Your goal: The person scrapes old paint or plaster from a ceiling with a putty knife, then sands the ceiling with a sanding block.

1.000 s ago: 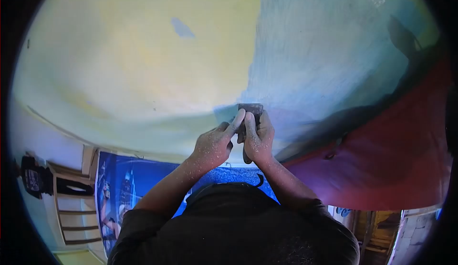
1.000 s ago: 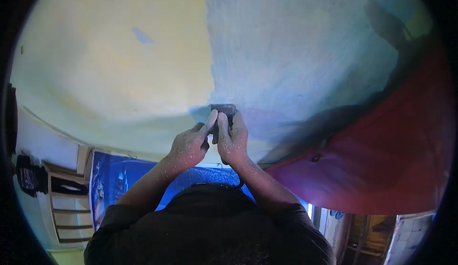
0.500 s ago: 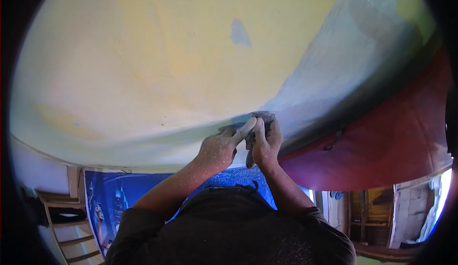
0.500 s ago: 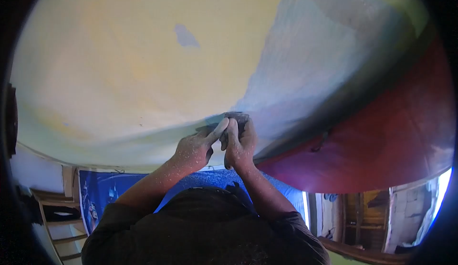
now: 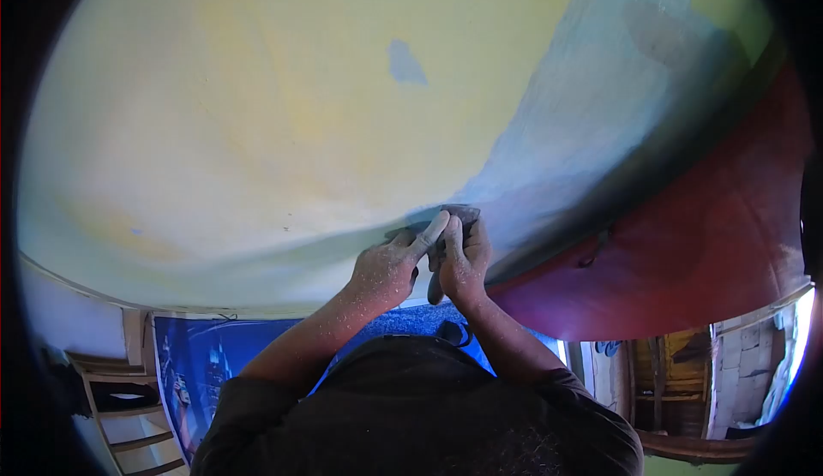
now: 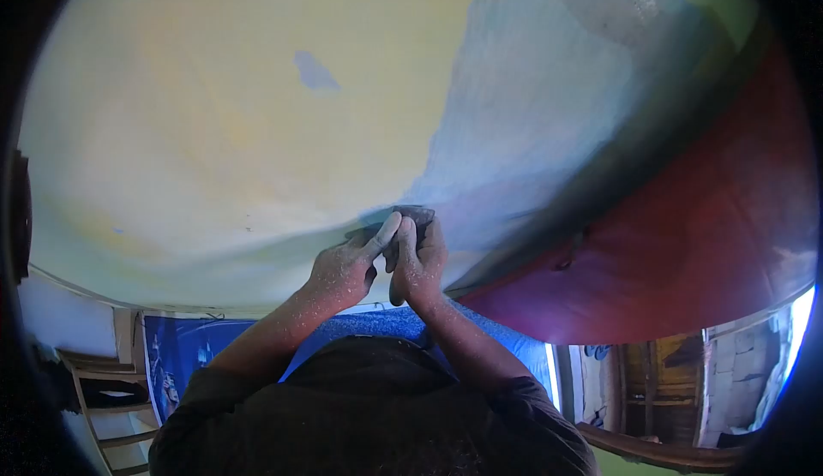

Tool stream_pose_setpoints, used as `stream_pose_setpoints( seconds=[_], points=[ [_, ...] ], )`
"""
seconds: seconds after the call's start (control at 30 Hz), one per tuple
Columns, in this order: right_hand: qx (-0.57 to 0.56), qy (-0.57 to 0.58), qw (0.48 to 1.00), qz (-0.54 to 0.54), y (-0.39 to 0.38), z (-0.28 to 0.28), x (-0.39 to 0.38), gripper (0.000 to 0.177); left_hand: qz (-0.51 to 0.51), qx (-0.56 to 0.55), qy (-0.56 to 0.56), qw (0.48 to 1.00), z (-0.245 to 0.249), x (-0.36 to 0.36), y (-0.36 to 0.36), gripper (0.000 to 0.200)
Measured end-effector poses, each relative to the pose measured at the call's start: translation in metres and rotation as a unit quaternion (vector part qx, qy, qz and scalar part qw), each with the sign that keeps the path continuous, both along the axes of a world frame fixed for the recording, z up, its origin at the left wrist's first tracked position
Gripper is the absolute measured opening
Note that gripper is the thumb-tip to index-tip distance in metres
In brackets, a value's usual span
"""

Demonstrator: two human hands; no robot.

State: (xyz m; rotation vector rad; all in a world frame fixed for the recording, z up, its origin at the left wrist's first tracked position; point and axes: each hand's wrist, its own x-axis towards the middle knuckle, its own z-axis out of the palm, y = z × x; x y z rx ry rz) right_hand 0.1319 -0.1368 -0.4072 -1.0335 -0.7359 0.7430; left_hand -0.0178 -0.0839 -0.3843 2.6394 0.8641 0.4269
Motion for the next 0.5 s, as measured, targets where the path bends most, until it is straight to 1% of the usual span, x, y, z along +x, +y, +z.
stream_pose_setpoints(
  seconds=[0.07,0.17,0.23,0.37,0.4,0.5],
  points=[
    [0.010,-0.009,1.000,-0.005,0.003,-0.005,0.002,0.022,0.006,0.000,0.010,1.000,0.001,0.003,0.000,0.107],
    [0.013,0.013,0.999,0.031,-0.001,0.007,0.008,0.022,0.007,0.014,-0.003,1.000,0.010,0.004,-0.003,0.107],
    [0.015,0.008,0.999,0.032,-0.001,0.009,0.007,0.021,0.004,0.017,-0.017,1.000,0.012,0.006,-0.002,0.107],
    [0.018,0.002,1.000,0.025,0.002,0.000,0.005,0.020,0.018,-0.002,-0.002,1.000,0.008,0.007,-0.002,0.106],
    [0.020,0.018,0.999,0.042,0.002,0.001,0.006,0.021,0.021,0.000,0.001,1.000,0.009,0.008,-0.002,0.106],
    [0.037,0.013,0.998,0.040,0.002,0.011,0.006,0.022,0.018,0.011,-0.013,1.000,0.014,0.007,-0.005,0.107]
  ],
)
